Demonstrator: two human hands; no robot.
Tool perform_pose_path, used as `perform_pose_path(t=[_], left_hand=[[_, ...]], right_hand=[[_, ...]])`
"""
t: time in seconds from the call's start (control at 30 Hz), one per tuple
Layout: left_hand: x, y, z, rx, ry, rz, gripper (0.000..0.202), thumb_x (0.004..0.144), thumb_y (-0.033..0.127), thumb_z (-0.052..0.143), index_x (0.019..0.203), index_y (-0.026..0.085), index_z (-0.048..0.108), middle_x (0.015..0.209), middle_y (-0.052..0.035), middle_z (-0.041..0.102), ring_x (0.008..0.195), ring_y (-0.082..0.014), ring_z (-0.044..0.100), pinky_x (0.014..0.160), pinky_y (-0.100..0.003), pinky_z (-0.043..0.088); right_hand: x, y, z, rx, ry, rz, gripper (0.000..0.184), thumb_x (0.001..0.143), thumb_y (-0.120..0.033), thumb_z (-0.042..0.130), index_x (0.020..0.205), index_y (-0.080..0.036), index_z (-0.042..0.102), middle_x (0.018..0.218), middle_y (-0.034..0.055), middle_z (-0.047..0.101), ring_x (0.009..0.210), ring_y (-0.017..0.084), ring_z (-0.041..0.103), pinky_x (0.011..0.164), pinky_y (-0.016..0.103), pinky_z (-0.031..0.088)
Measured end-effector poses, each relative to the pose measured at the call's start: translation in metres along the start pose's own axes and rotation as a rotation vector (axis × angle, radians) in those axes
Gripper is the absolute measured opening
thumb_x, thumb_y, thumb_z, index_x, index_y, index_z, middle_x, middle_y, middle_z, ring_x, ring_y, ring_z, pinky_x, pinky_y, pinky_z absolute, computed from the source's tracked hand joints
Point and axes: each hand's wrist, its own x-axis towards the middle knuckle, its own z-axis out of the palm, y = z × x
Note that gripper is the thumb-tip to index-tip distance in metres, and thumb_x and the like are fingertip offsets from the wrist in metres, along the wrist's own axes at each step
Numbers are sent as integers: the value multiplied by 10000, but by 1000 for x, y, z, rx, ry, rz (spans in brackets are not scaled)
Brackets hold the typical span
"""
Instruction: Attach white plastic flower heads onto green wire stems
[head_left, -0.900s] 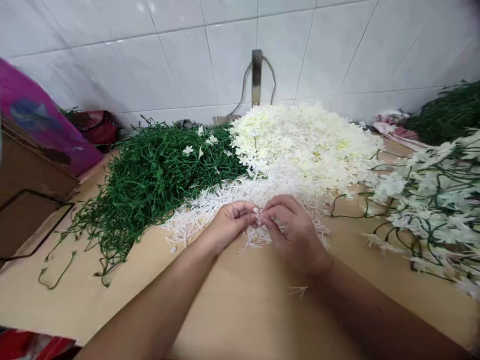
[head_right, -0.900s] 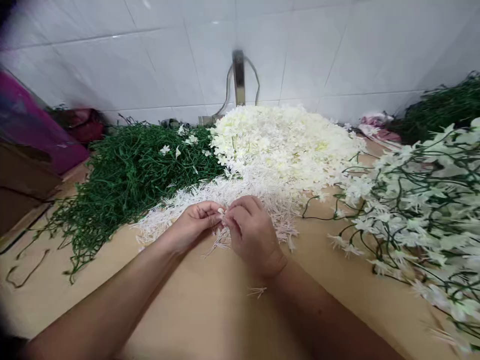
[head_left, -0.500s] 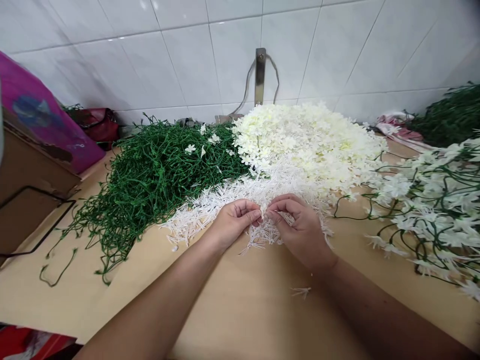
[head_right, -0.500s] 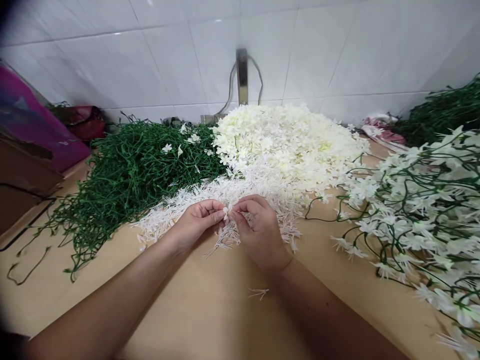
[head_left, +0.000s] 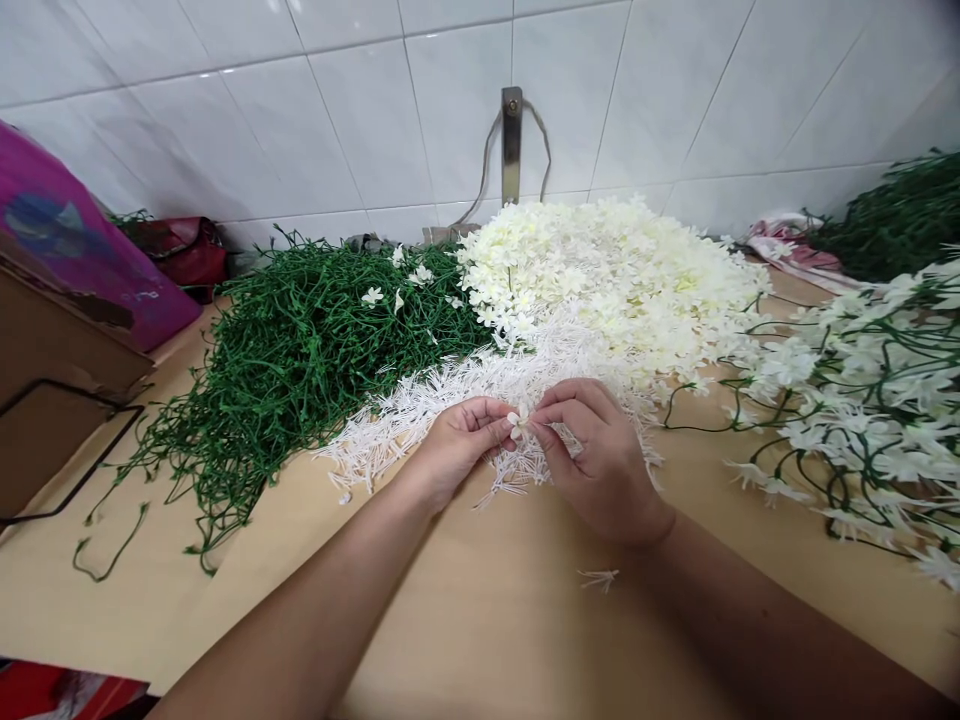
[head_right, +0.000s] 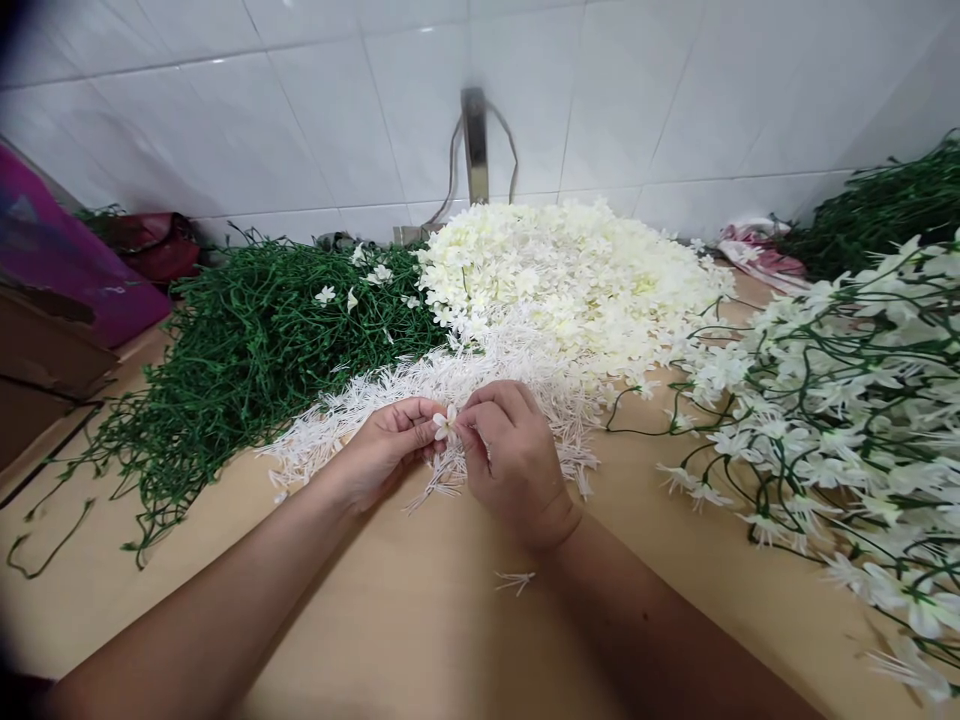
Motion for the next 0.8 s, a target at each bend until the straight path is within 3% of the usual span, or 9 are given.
perform_pose_path(t=[0.23,0.5,0.8], left_hand=[[0,-1,1,-59,6,3,290,506,245,782,680,134,577,514,31,572,494,-54,511,508,-163,362],[-1,0,-3,-124,-55,-22,271,510,230,781,693,134,605,543,33,569,514,-50,512,520,-167,371],[-1,0,0,-10,10,61,276,474,228,790,643,126,597,548,36,571,504,-46,483,532,-187,356]], right_hand=[[2,-4,-1,-35,-33,-66,127,778,-96,492,679,-172,522,754,87,559,775,200,504,684,358,453],[-1,-3,2,129,-54,81,97,775,-105,508,704,-168,527,773,76,561,777,183,531,707,340,457],[-2,-10,5,123,-33,225,83,775,-144,519,700,-178,531,774,65,556,793,195,522,732,365,445]])
